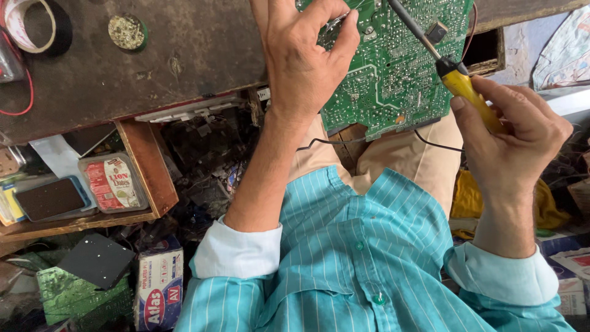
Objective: The person holds a green circuit board on their lap and solders components onto it with a soldering iron, feeding solder wire with the other hand and touching joints one after another across the board.
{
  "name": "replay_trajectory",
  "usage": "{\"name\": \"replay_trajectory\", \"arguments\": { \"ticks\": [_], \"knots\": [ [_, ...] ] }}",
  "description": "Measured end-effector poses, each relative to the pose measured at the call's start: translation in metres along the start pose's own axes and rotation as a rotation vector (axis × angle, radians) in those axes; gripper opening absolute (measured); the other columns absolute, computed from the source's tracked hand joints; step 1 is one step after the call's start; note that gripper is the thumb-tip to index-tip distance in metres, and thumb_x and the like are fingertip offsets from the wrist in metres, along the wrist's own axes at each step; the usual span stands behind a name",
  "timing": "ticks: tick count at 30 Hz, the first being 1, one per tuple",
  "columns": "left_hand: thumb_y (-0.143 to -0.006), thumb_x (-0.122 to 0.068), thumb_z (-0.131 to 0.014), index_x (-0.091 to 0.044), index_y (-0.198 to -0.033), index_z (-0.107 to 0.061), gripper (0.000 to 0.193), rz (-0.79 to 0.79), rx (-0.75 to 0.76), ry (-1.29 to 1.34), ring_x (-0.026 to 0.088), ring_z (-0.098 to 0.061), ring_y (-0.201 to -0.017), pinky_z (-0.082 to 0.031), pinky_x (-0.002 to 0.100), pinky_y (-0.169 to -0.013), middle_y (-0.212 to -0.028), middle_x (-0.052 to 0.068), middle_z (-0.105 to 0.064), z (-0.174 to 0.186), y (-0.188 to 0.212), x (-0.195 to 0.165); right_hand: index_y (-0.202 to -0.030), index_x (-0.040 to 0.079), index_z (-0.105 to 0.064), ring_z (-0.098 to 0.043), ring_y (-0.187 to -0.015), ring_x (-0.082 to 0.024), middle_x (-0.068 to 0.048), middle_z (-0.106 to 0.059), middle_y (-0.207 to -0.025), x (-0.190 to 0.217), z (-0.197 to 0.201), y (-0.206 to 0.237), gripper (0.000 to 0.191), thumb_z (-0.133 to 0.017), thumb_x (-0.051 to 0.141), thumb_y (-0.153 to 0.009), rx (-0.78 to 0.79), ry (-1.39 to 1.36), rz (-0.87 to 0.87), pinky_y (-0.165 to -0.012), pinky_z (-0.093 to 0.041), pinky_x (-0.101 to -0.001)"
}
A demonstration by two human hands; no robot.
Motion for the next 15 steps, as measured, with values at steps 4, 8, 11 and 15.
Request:
{"name": "replay_trajectory", "arguments": {
  "ticks": [4, 8, 11, 15],
  "knots": [
    [-0.088, -0.013, -0.09, -0.013, -0.093, -0.07, 0.02, -0.005, -0.004, 0.004, 0.029, -0.051, -0.117, -0.046, 0.044, -0.098, -0.112, 0.005, -0.055, 0.0009, 0.0005, 0.0001, -0.121, -0.01, -0.074, -0.067, -0.081, -0.013, -0.017, -0.074, -0.101, 0.0042, -0.0018, -0.0022, 0.021, -0.083, -0.008, -0.102, -0.005, 0.01, 0.032, -0.066, -0.049, -0.0203],
    [-0.088, -0.012, -0.09, -0.013, -0.093, -0.07, 0.02, 0.008, -0.001, 0.012, 0.03, -0.051, -0.118, -0.046, 0.044, -0.098, -0.113, 0.005, -0.055, 0.001, 0.0003, -0.0001, -0.12, -0.009, -0.074, -0.066, -0.083, -0.013, -0.017, -0.074, -0.104, 0.0026, -0.0045, -0.0044, 0.021, -0.087, -0.004, -0.103, -0.01, 0.014, 0.025, -0.067, -0.048, -0.0229],
    [-0.088, -0.012, -0.09, -0.012, -0.093, -0.07, 0.02, 0.019, 0.01, 0.006, 0.031, -0.05, -0.116, -0.046, 0.045, -0.099, -0.115, 0.007, -0.053, 0.0027, 0.0003, -0.0006, -0.121, -0.008, -0.075, -0.066, -0.079, -0.011, -0.016, -0.075, -0.101, 0.0012, -0.0049, -0.0032, 0.021, -0.086, -0.004, -0.104, -0.008, 0.004, 0.001, -0.064, -0.048, -0.0206],
    [-0.087, -0.012, -0.089, -0.013, -0.092, -0.068, 0.021, -0.043, -0.03, 0.005, 0.034, -0.047, -0.121, -0.044, 0.046, -0.103, -0.127, 0.009, -0.05, 0.0059, -0.0031, -0.0081, -0.124, -0.005, -0.075, -0.066, -0.081, -0.009, -0.014, -0.075, -0.103, -0.0019, -0.0056, -0.0029, 0.023, -0.084, -0.004, -0.102, -0.008, -0.031, -0.047, -0.064, -0.048, -0.019]
  ]
}}
Point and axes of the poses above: each hand's wrist, its own y-axis away from the middle knuckle, its own z-axis out of the back of the hand, x = y × z, the point moved 10 cm from there along -y, towards the middle knuckle
